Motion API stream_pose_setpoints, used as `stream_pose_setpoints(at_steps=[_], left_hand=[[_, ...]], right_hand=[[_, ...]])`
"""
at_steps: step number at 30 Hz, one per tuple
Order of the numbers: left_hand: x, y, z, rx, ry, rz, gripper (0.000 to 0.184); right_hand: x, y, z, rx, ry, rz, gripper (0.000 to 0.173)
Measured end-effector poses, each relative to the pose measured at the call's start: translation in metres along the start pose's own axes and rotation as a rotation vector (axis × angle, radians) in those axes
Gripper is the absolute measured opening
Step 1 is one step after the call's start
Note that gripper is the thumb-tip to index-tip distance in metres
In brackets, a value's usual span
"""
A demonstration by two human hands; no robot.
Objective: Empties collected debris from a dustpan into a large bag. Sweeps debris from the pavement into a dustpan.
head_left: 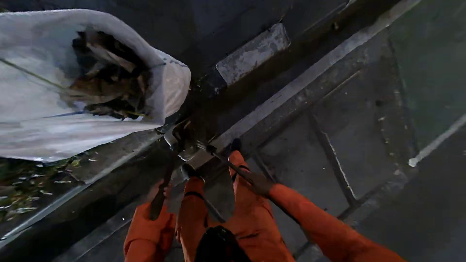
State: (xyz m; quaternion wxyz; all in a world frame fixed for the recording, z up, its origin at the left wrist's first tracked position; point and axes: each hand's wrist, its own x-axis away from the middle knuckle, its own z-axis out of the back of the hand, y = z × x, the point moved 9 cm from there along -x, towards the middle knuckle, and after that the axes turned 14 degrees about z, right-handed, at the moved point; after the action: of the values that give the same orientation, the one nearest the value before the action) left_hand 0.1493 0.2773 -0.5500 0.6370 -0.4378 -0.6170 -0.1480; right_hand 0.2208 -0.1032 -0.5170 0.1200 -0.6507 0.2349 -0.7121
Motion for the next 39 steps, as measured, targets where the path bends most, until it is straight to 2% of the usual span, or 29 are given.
stream_pose_setpoints(at_steps=[3,5,8,11,13,15,17,20,22,25,27,28,30,32,34,37,39], left_hand=[[0.006,-0.012,0.07,0.001,-0.097,-0.007,0.043],[0.026,-0.024,0.11,0.06,-0.134,-0.001,0.044],[0.05,-0.021,0.141,0.14,-0.134,0.009,0.046],[0.05,0.0,0.157,0.081,0.04,-0.026,0.041],[0.053,0.016,0.159,0.089,0.102,-0.052,0.038],[0.055,0.013,0.161,0.088,0.121,-0.053,0.035],[0.056,0.014,0.163,0.07,0.14,-0.074,0.033],[0.053,0.01,0.172,0.058,0.137,-0.066,0.035],[0.048,0.002,0.187,0.053,0.148,-0.054,0.036],[0.05,0.0,0.19,0.031,0.161,-0.07,0.038],[0.056,-0.002,0.19,-0.019,0.188,-0.1,0.038],[0.058,-0.005,0.193,-0.045,0.188,-0.105,0.038],[0.053,0.0,0.202,-0.042,0.147,-0.121,0.038],[0.046,-0.002,0.208,-0.044,0.09,-0.13,0.039],[0.051,-0.008,0.219,-0.04,0.041,-0.165,0.039],[0.051,-0.015,0.272,-0.016,0.046,-0.207,0.036],[0.042,-0.025,0.319,0.005,0.031,-0.213,0.033]], right_hand=[[0.071,-0.014,-0.034,-0.188,0.119,-0.212,0.076],[0.07,-0.018,-0.047,-0.217,0.24,-0.301,0.074],[-0.011,-0.031,-0.035,-0.197,0.367,-0.282,0.076],[-0.115,-0.047,-0.045,-0.029,0.285,-0.194,0.079],[-0.141,-0.075,-0.065,0.088,0.123,-0.129,0.078],[-0.112,-0.104,-0.089,0.143,-0.05,-0.044,0.066],[-0.069,-0.109,-0.112,0.113,-0.102,0.043,0.062],[-0.012,-0.086,-0.135,-0.189,0.023,-0.125,0.07],[0.006,-0.071,-0.138,-0.355,0.152,-0.262,0.071],[-0.033,-0.071,-0.101,-0.363,0.364,-0.269,0.07],[-0.08,-0.086,-0.078,-0.312,0.414,-0.25,0.07],[-0.102,-0.092,-0.076,-0.261,0.393,-0.248,0.07],[-0.131,-0.108,-0.083,-0.067,0.211,-0.227,0.071],[-0.118,-0.112,-0.097,0.019,0.068,-0.163,0.067],[-0.075,-0.115,-0.115,-0.058,0.032,-0.117,0.06],[-0.021,-0.12,-0.156,-0.255,0.127,-0.248,0.064],[-0.016,-0.111,-0.176,-0.327,0.278,-0.333,0.056]])
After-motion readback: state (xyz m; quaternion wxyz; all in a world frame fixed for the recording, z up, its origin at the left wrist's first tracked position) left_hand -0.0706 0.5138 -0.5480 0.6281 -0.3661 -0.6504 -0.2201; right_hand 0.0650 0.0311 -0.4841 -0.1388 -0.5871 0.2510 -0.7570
